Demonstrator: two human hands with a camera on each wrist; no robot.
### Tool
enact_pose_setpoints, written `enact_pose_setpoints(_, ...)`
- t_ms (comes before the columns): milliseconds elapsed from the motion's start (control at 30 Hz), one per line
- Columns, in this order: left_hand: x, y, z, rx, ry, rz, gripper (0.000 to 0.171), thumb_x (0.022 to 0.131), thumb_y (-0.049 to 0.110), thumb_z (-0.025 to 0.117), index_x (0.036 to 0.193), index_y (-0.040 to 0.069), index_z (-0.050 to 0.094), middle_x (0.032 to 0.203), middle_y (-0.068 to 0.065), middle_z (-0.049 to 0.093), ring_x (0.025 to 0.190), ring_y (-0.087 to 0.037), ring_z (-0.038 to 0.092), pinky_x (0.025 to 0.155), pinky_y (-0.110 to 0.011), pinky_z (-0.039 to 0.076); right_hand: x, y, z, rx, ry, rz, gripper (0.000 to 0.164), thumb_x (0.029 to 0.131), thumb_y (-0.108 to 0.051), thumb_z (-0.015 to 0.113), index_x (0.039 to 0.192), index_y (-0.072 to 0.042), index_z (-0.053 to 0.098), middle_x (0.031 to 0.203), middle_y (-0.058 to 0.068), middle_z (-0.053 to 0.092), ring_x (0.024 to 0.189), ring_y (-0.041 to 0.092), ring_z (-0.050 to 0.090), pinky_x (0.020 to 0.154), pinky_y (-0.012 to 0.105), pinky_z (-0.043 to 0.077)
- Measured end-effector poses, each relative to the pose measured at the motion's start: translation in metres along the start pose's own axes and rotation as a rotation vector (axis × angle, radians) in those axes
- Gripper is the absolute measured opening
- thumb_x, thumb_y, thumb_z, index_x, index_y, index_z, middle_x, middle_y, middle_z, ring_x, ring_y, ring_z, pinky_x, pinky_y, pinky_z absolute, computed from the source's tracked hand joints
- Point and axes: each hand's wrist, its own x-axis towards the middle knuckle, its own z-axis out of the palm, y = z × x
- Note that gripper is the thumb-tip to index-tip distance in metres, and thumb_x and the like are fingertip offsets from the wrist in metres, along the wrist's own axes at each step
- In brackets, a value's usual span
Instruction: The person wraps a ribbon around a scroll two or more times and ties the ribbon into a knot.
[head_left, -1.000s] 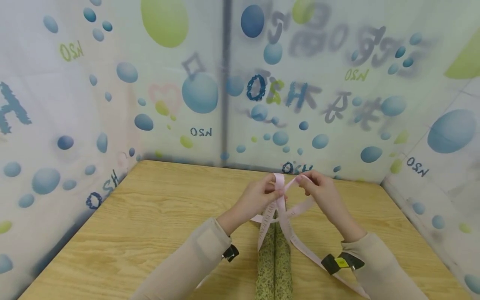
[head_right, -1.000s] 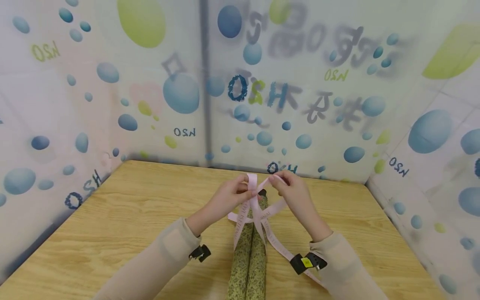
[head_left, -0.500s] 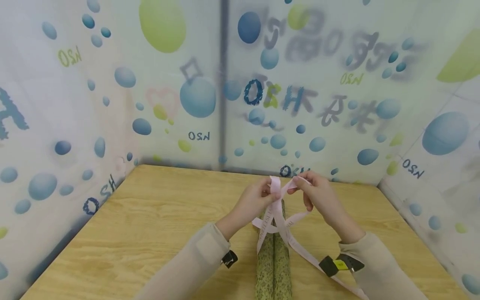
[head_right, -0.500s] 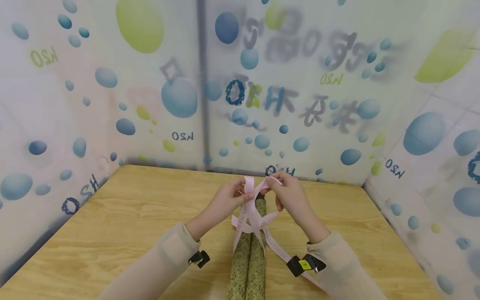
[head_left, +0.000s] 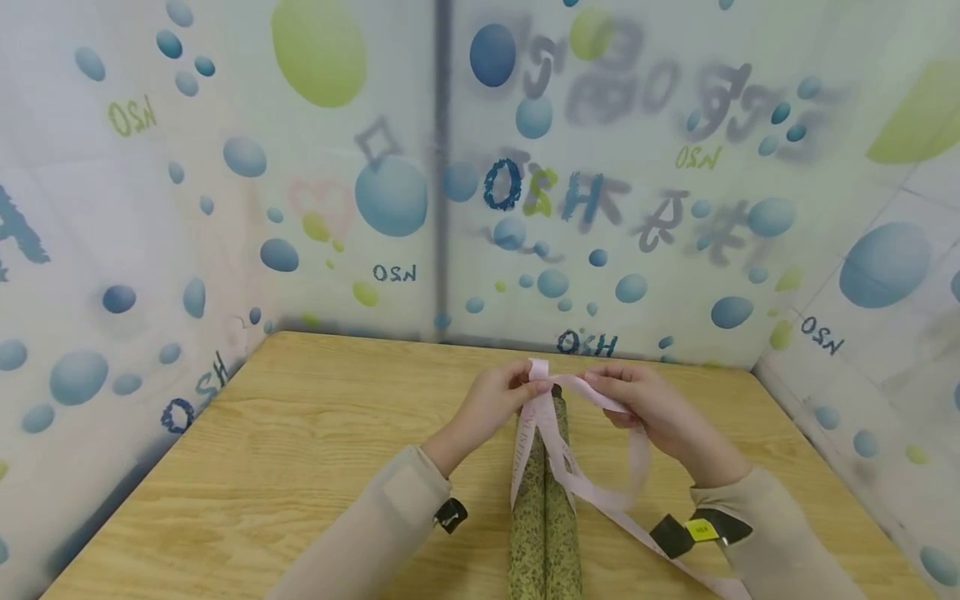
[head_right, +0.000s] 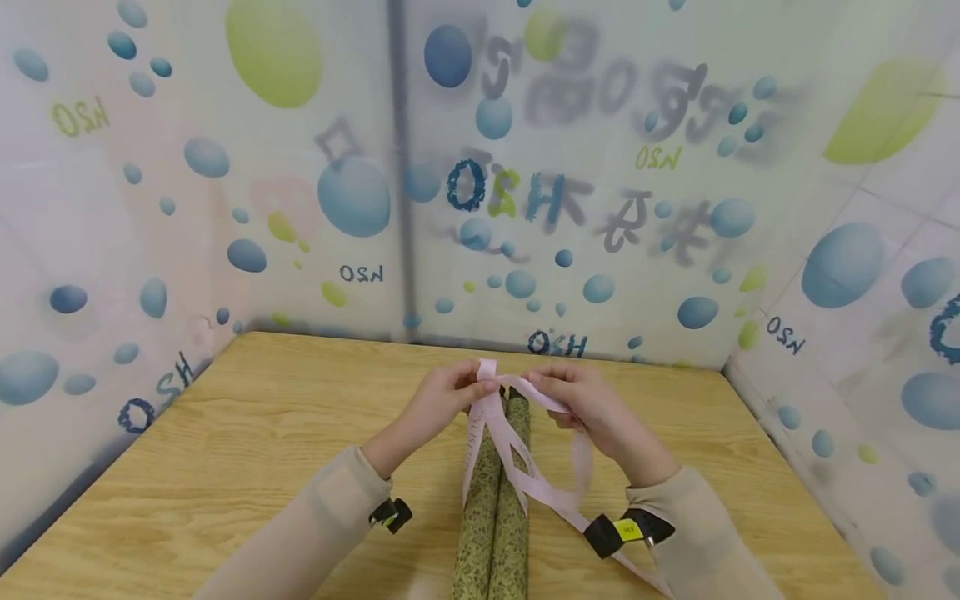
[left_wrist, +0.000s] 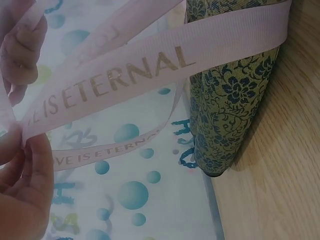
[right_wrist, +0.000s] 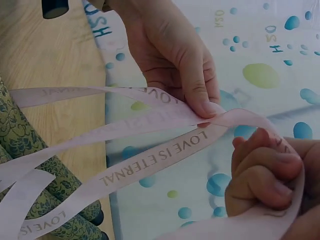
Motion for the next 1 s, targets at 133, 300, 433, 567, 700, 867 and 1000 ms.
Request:
enact_pose_setpoints(133,-0.001,0.001,-0.001,-0.047,-0.016,-0.013,0.021,0.092,0.032,0.059,0.087,0.012,0.061,0.069,-0.001,0.055,0.064,-0.026,0.053,0.057,-0.03,0.048,0.002,0.003,0.002,-0.01,-0.056,0.054,0.039,0.099,-0.021,0.047,0.125,0.007,0.048,0.063,-0.003,0.044,0.046,0.005,0.032,0.048,0.021,0.03)
enact_pose_setpoints(300,-0.001,0.001,-0.003,-0.12,-0.037,-0.031,0.019,0.094,0.03,0.056,0.094,0.011,0.062,0.077,-0.001,0.06,0.069,-0.019,0.058,0.069,-0.045,0.052,0.004,0.006,0.004,-0.022,-0.154,0.055,0.047,0.099,-0.021,0.047,0.134,0.009,0.04,0.061,-0.005,0.043,0.046,0.005,0.028,0.047,0.02,0.027)
enact_pose_setpoints(433,-0.001,0.001,-0.004,-0.098,-0.033,-0.015,0.021,0.094,0.03,0.056,0.093,0.011,0.062,0.078,-0.001,0.06,0.066,-0.013,0.054,0.064,-0.036,0.051,0.005,0.006,0.003,-0.032,-0.174,0.012,0.047,0.099,-0.027,0.046,0.131,0.008,0.044,0.058,-0.005,0.037,0.046,0.007,0.026,0.048,0.021,0.026)
enact_pose_setpoints(567,0.0,0.002,-0.004,-0.095,-0.008,-0.003,0.021,0.093,0.027,0.058,0.101,0.008,0.054,0.078,-0.001,0.06,0.067,-0.012,0.052,0.06,-0.025,0.045,0.003,0.004,0.0,-0.052,-0.138,-0.021,0.036,0.098,-0.031,0.048,0.115,0.001,0.055,0.056,-0.004,0.031,0.047,0.009,0.024,0.049,0.024,0.026)
enact_pose_setpoints(700,0.0,0.004,-0.003,-0.153,0.043,0.003,0.035,0.091,0.019,0.062,0.115,0.008,0.038,0.072,-0.003,0.057,0.064,-0.014,0.051,0.058,-0.025,0.042,0.002,0.001,0.0,-0.081,-0.116,-0.032,0.02,0.095,-0.026,0.055,0.095,-0.007,0.059,0.056,-0.003,0.028,0.048,0.012,0.022,0.051,0.027,0.025)
enact_pose_setpoints(867,-0.001,0.003,-0.002,0.009,0.043,0.065,0.019,0.093,0.021,0.058,0.109,0.01,0.057,0.082,-0.001,0.062,0.069,-0.011,0.054,0.061,-0.024,0.045,0.0,-0.004,0.006,-0.12,-0.024,-0.051,0.02,0.092,-0.025,0.06,0.094,-0.005,0.063,0.055,-0.003,0.026,0.049,0.012,0.021,0.052,0.028,0.024)
enact_pose_setpoints(1000,-0.003,0.003,-0.002,0.109,0.019,0.103,0.02,0.094,0.022,0.056,0.103,0.009,0.067,0.096,-0.001,0.067,0.083,-0.01,0.06,0.072,-0.024,0.049,-0.001,-0.005,0.01,-0.224,0.076,-0.038,0.035,0.089,-0.033,0.063,0.108,-0.004,0.064,0.058,-0.002,0.036,0.052,0.013,0.029,0.055,0.028,0.032)
